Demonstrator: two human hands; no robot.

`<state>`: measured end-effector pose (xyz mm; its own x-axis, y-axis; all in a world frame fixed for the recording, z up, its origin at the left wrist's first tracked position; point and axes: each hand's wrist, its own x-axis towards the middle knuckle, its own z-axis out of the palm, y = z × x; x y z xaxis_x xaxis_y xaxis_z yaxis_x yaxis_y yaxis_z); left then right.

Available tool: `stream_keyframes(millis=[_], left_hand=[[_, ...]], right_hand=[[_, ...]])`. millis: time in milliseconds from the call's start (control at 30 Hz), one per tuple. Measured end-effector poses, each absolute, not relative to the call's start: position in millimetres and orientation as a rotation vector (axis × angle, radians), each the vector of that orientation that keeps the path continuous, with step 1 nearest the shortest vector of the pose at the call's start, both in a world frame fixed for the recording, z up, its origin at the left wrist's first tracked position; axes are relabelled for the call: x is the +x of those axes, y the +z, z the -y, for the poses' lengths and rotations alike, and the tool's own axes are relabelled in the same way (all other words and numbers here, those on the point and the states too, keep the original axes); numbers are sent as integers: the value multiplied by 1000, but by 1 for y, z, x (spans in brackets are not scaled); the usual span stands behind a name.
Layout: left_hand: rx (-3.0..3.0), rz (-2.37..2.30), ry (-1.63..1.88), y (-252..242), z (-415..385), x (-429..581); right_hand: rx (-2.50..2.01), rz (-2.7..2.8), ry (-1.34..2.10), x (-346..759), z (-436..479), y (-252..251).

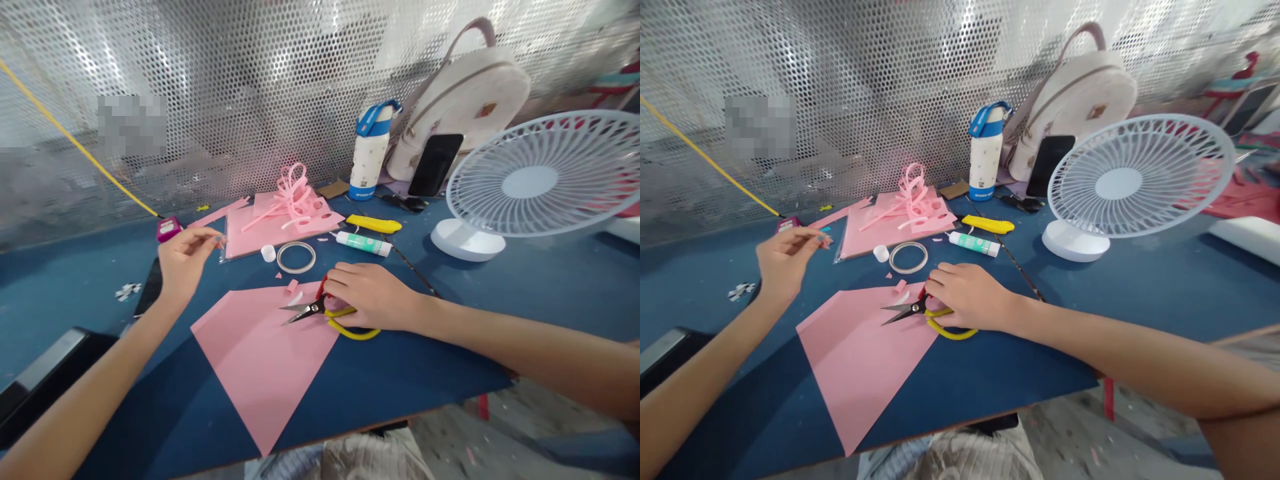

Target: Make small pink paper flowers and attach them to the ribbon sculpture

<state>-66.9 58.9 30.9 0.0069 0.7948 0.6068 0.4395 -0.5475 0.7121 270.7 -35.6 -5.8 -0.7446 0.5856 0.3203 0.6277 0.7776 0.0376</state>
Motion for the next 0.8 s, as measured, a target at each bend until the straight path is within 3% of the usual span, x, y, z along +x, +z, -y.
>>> stream_keyframes(millis=[367,800], left_hand=[[2642,-1466,996,17,-88,-119],[2868,-1415,600,25,-78,-113]], right_hand=[[-932,2672,-197,272,35,-6],[-703,2522,-242,276,34,-6]])
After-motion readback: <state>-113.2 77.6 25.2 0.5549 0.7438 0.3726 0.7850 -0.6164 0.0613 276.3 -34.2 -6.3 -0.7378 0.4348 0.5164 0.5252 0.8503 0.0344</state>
